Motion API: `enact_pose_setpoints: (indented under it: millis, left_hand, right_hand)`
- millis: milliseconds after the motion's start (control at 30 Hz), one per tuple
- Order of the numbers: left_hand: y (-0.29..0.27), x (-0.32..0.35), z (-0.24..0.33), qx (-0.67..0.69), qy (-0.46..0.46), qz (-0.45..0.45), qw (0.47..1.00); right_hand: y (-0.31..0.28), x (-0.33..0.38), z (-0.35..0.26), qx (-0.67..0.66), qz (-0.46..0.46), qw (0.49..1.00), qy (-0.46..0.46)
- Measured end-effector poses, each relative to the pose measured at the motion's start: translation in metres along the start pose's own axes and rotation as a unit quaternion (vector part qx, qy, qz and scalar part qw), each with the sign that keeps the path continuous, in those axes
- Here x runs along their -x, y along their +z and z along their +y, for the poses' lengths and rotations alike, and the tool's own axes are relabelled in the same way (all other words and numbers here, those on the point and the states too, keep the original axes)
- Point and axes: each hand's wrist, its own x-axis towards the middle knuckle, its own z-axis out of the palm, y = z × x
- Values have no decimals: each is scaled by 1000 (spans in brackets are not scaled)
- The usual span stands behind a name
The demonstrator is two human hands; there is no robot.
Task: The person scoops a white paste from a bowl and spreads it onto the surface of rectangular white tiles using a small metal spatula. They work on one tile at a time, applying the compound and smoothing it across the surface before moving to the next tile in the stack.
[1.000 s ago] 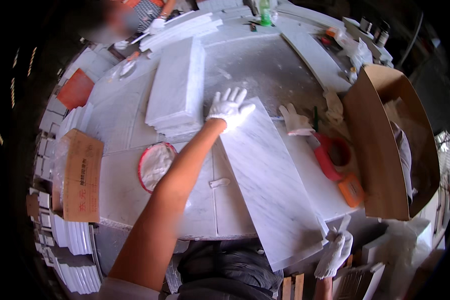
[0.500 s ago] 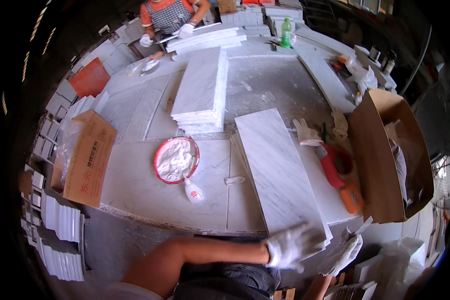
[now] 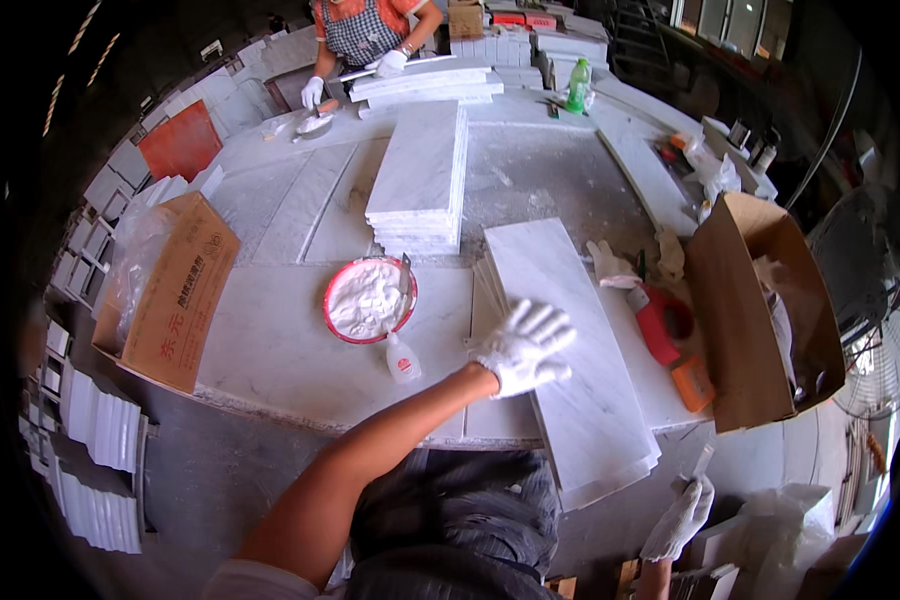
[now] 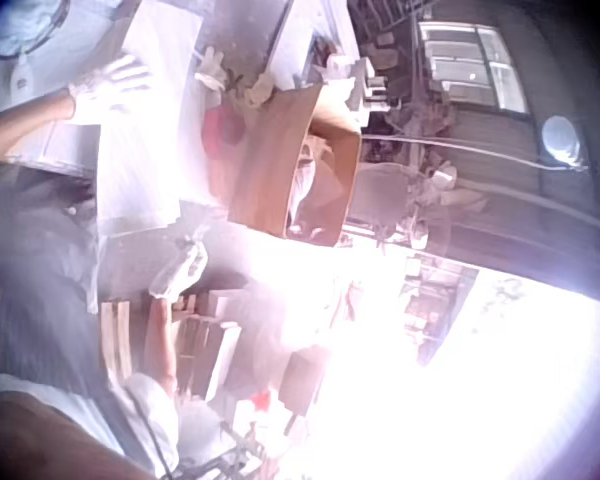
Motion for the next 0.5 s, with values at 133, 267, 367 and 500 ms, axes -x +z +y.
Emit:
enact_pose_setpoints:
  millis: [133, 267, 367, 500]
  left_hand:
    - [-14, -16, -41, -23, -110, 18, 994]
    - [-9, -4, 12, -10, -64, -14, 998]
    - [23, 19, 70, -62, 91, -3, 994]
    - [32, 33, 80, -31, 92, 65, 993]
  right_hand:
    - [-1, 11, 29, -122, 55, 990, 32]
    - [19, 20, 14, -179, 36, 983, -4]
    - [31, 16, -3, -166, 50, 985, -26]
    - [40, 7, -14, -169, 44, 984, -43]
